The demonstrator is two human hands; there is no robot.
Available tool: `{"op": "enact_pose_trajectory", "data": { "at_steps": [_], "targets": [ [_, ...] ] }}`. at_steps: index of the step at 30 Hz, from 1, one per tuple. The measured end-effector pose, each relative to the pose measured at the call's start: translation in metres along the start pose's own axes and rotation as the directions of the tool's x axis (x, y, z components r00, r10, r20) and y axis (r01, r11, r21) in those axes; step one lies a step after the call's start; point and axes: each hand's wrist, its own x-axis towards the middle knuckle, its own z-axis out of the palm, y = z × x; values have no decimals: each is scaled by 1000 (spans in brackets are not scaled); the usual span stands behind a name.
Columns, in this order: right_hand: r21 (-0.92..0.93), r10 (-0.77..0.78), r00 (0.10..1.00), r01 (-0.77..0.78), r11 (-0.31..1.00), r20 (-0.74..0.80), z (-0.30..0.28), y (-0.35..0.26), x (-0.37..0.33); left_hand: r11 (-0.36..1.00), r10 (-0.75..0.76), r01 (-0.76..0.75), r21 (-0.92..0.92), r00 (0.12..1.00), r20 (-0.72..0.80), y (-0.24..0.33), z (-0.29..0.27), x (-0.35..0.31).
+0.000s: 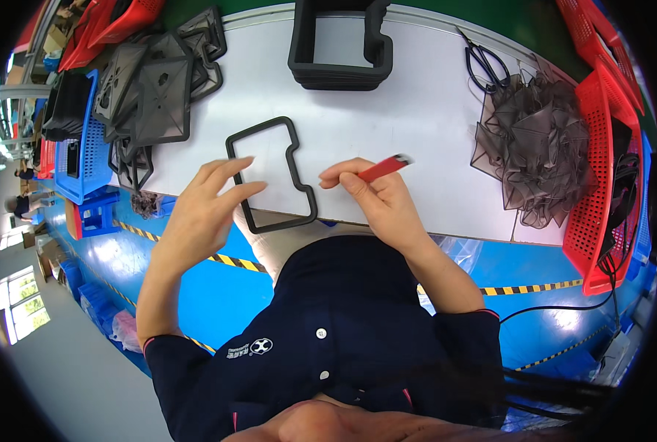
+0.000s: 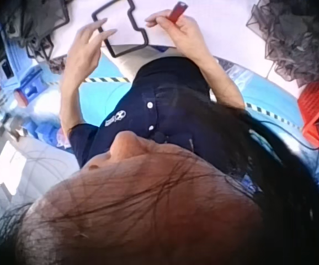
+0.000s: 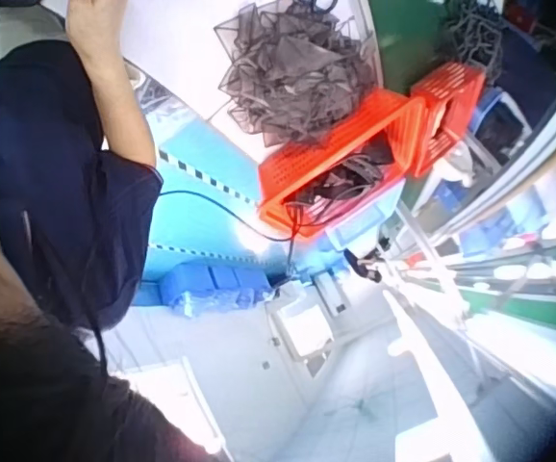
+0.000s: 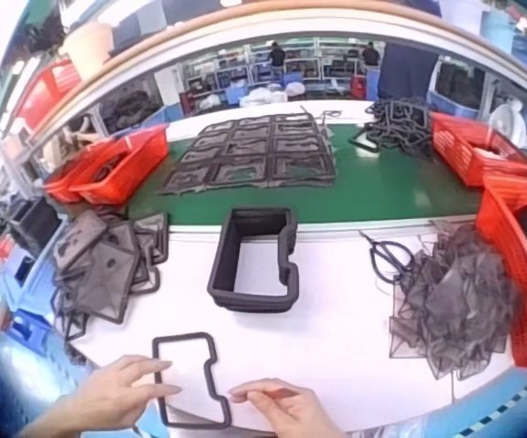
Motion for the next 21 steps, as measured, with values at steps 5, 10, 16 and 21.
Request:
{"op": "enact_pose_trajectory", "data": {
  "at_steps": [5,10,16,21],
  "targets": [
    [-223,14,1000,-19,975,-23,0,-10,4,863,406,-366,349,913,-47,7,23,70],
    [-650,-203,979,135,748,-29,15,-4,-2,876,443,-440,198,896,27,7,2,80],
    [-271,-44,984,91,958,175,8,-24,25,962,177,-215,-169,960,-217,24,-32,48],
    [45,66,944,-85,995,322,6,-71,30,906,403,-416,80,786,-468,44,-49,21]
  ]
}}
